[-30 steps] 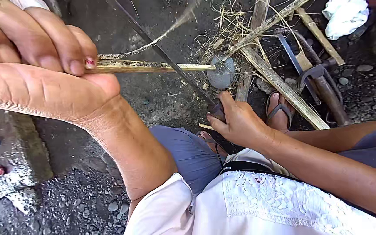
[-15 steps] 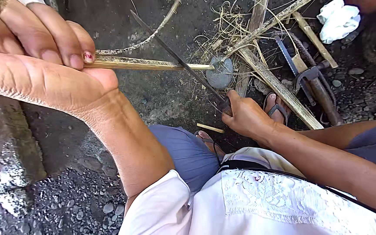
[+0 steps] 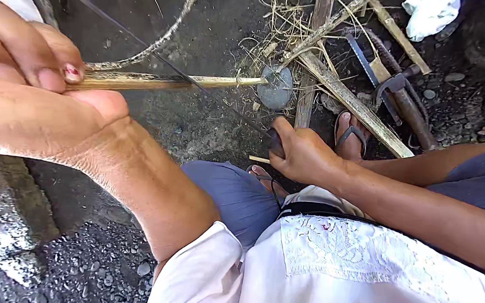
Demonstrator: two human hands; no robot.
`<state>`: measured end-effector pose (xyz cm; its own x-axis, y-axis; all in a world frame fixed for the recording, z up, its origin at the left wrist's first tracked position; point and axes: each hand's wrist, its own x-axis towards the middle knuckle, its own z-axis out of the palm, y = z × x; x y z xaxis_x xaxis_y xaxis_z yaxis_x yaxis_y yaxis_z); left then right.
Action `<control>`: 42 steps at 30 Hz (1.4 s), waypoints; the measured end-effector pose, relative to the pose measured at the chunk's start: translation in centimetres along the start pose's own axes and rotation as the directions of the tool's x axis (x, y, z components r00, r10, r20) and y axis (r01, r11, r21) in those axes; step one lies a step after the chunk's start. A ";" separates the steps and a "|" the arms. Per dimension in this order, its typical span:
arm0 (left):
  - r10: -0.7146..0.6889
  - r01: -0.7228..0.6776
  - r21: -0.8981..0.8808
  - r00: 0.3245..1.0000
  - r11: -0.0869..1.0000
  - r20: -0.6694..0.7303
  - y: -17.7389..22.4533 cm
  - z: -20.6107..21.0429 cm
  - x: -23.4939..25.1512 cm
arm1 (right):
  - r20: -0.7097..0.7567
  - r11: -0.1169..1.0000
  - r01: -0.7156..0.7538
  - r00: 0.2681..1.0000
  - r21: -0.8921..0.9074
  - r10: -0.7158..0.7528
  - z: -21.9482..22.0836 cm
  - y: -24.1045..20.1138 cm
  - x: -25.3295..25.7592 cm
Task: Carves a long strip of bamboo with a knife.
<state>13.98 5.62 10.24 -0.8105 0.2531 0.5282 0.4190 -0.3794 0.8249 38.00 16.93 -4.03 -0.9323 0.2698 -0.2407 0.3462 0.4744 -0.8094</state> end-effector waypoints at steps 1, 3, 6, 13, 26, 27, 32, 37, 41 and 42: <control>-0.005 0.005 0.003 1.000 1.000 0.008 -0.1 -0.2 0.1 | 0.003 1.000 -0.019 1.000 -0.008 0.019 0.6 1.4 0.5; -0.007 0.007 -0.033 1.000 0.999 -0.001 -0.1 -0.2 0.4 | 0.043 0.986 -0.168 0.985 -0.026 0.169 1.1 5.0 1.8; -0.042 0.043 0.016 0.999 0.999 -0.028 -0.5 -1.5 1.0 | 0.027 0.968 -0.247 0.968 -0.037 0.248 0.7 4.6 1.2; -0.056 0.052 0.055 0.996 0.997 0.073 -1.0 -2.8 1.6 | 0.075 0.972 -0.219 0.971 -0.085 0.225 0.5 6.6 2.7; -0.125 0.126 -0.022 0.992 0.992 0.026 -0.9 -2.4 1.9 | 0.111 0.857 -0.483 0.856 -0.179 0.505 1.7 12.2 3.8; -0.120 0.122 -0.042 0.991 0.992 0.056 -1.2 -3.0 2.0 | 0.116 0.846 -0.503 0.843 -0.175 0.525 1.8 12.4 3.7; -0.189 0.214 -0.028 0.913 0.976 0.361 -0.1 -6.7 3.6 | 0.110 0.859 -0.497 0.853 -0.126 0.510 1.6 13.0 3.6; -0.042 0.066 -0.179 0.990 0.982 0.133 -0.7 -4.5 2.5 | -0.006 0.923 -0.383 0.924 0.026 0.383 -1.2 7.0 3.2; 0.021 0.010 -0.162 0.982 0.987 0.189 -0.4 -3.6 1.9 | -0.076 0.994 -0.086 0.993 0.070 0.091 -3.2 -1.1 2.7; 0.009 0.020 -0.174 0.986 0.985 0.168 -0.3 -3.0 1.7 | -0.089 0.998 -0.020 0.996 0.054 0.025 -3.4 -2.9 2.6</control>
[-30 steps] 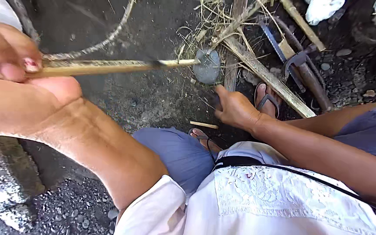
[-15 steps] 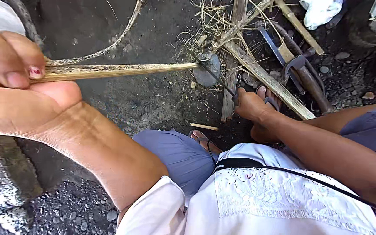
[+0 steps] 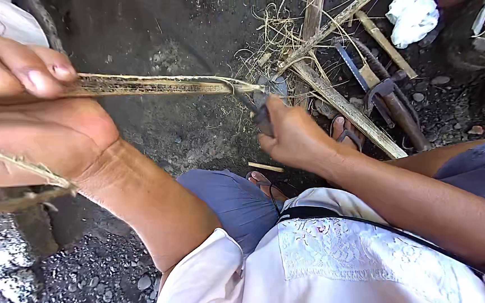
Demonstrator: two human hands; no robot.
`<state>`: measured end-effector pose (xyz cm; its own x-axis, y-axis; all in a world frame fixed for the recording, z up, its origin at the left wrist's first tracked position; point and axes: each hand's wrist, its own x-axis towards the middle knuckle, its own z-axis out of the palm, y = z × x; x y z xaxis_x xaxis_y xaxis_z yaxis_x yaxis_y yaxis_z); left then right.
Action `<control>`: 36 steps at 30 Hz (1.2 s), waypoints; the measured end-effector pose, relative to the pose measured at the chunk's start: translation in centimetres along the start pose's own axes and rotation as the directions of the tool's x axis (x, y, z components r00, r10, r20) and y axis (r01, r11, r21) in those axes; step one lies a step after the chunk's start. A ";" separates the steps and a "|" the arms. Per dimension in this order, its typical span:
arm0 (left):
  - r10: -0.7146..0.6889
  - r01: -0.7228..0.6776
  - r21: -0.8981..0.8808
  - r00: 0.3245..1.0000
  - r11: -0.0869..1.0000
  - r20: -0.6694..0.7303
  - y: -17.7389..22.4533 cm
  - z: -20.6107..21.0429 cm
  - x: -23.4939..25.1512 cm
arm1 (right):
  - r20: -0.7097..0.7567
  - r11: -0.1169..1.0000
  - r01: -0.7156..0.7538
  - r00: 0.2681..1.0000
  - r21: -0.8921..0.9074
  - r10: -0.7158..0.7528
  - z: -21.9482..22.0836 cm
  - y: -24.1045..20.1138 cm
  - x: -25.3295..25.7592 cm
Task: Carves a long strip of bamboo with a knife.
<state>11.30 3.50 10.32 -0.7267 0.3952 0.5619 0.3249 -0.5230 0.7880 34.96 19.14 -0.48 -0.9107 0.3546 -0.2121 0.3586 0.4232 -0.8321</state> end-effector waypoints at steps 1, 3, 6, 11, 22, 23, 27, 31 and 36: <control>-0.004 0.004 -0.018 1.000 1.000 -0.026 0.0 0.5 -0.2 | -0.012 0.997 0.068 0.998 -0.027 -0.068 0.1 -1.4 -0.2; 0.003 -0.004 -0.009 0.997 1.000 -0.074 0.1 1.4 -0.8 | -0.020 0.984 0.164 0.986 -0.076 -0.166 0.8 -2.4 -0.5; 0.041 -0.038 0.035 0.993 0.999 -0.110 0.1 1.9 -1.1 | 0.021 0.995 0.090 0.996 -0.037 -0.089 3.2 1.1 -0.4; 0.080 -0.077 0.024 0.988 0.997 -0.136 0.5 2.4 -1.3 | 0.100 0.997 -0.051 0.993 -0.062 0.057 2.7 1.5 -1.1; 0.052 -0.051 0.036 0.998 0.998 -0.033 0.4 1.0 -1.3 | 0.145 0.978 -0.186 0.969 -0.096 0.198 2.4 3.3 -1.3; 0.064 -0.063 0.037 0.998 0.997 -0.024 0.0 0.6 -0.5 | 0.103 0.987 -0.128 0.985 -0.098 0.138 1.9 2.1 -1.1; -0.007 0.004 0.104 0.999 0.995 0.031 -0.9 -3.2 -0.4 | 0.012 0.992 -0.005 1.000 -0.129 0.007 3.9 3.8 -1.0; 0.031 -0.032 0.050 0.999 0.998 0.025 -0.9 -2.7 0.4 | 0.102 0.965 -0.217 0.967 -0.148 0.233 3.6 7.2 1.3; -0.057 0.030 0.123 0.972 0.992 0.226 -1.2 -7.5 1.4 | 0.044 0.976 -0.053 0.997 -0.213 0.064 2.3 2.1 -1.5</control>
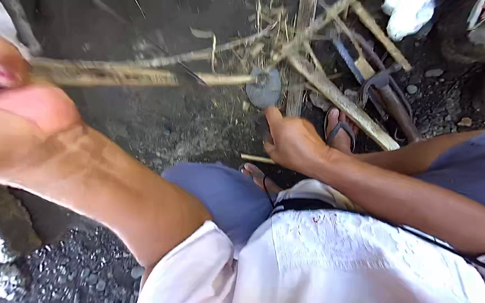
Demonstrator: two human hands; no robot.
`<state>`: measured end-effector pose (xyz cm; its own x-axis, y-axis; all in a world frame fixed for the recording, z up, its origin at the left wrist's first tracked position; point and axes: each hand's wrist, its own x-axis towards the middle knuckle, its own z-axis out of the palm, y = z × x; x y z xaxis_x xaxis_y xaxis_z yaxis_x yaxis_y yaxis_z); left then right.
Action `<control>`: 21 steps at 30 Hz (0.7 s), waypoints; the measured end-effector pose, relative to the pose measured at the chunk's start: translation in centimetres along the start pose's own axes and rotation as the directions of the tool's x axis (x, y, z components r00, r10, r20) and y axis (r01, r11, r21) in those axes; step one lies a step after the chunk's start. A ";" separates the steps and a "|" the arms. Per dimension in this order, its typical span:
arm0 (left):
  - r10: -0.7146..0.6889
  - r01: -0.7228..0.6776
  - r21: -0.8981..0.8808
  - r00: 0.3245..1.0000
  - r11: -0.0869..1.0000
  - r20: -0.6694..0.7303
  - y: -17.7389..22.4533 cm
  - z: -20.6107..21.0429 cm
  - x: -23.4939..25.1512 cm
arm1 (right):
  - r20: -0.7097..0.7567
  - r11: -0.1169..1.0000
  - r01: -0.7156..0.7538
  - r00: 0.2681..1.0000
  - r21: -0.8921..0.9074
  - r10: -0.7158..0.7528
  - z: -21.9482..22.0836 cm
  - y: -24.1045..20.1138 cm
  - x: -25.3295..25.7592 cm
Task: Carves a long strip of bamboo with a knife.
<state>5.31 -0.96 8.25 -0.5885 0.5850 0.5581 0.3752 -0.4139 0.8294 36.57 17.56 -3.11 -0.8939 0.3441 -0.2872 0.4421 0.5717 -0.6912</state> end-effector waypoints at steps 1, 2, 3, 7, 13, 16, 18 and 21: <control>-0.037 0.037 -0.002 0.998 0.999 0.043 0.1 -1.1 -0.9 | -0.061 0.997 0.080 0.995 -0.023 -0.081 0.5 -0.2 -0.6; -0.015 0.016 -0.017 0.999 1.000 0.051 -0.1 -1.4 -0.6 | -0.122 0.990 0.134 0.983 -0.044 -0.138 0.8 0.2 0.0; 0.021 -0.019 -0.043 0.999 0.999 0.037 -0.4 -1.3 -0.1 | -0.132 0.992 0.123 0.983 -0.042 -0.127 1.3 1.3 0.7; 0.054 -0.068 -0.070 0.980 0.995 -0.192 0.3 3.0 -0.1 | 0.090 0.982 -0.183 0.978 -0.055 0.187 1.2 4.6 2.8; -0.038 0.037 0.023 0.998 0.999 0.046 0.2 -1.1 -1.0 | -0.071 0.996 0.070 0.995 -0.046 -0.074 0.0 -0.5 -1.2; 0.009 -0.007 -0.053 1.000 0.999 0.025 -0.2 -0.6 -0.4 | -0.134 0.995 0.061 0.988 -0.080 -0.071 2.0 2.9 1.0; 0.030 -0.037 -0.093 0.996 0.995 -0.082 0.1 1.0 -0.7 | 0.044 0.981 -0.163 0.985 -0.103 0.168 2.1 6.0 2.7; -0.005 0.006 0.006 0.995 1.000 -0.101 0.5 0.3 -1.0 | 0.193 0.959 -0.268 0.950 0.095 0.246 1.2 5.5 2.9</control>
<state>6.34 -1.51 8.06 -0.6601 0.5134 0.5484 0.3758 -0.4065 0.8328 36.31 20.87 -8.58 -0.7544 0.3234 -0.5712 0.6564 0.3848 -0.6490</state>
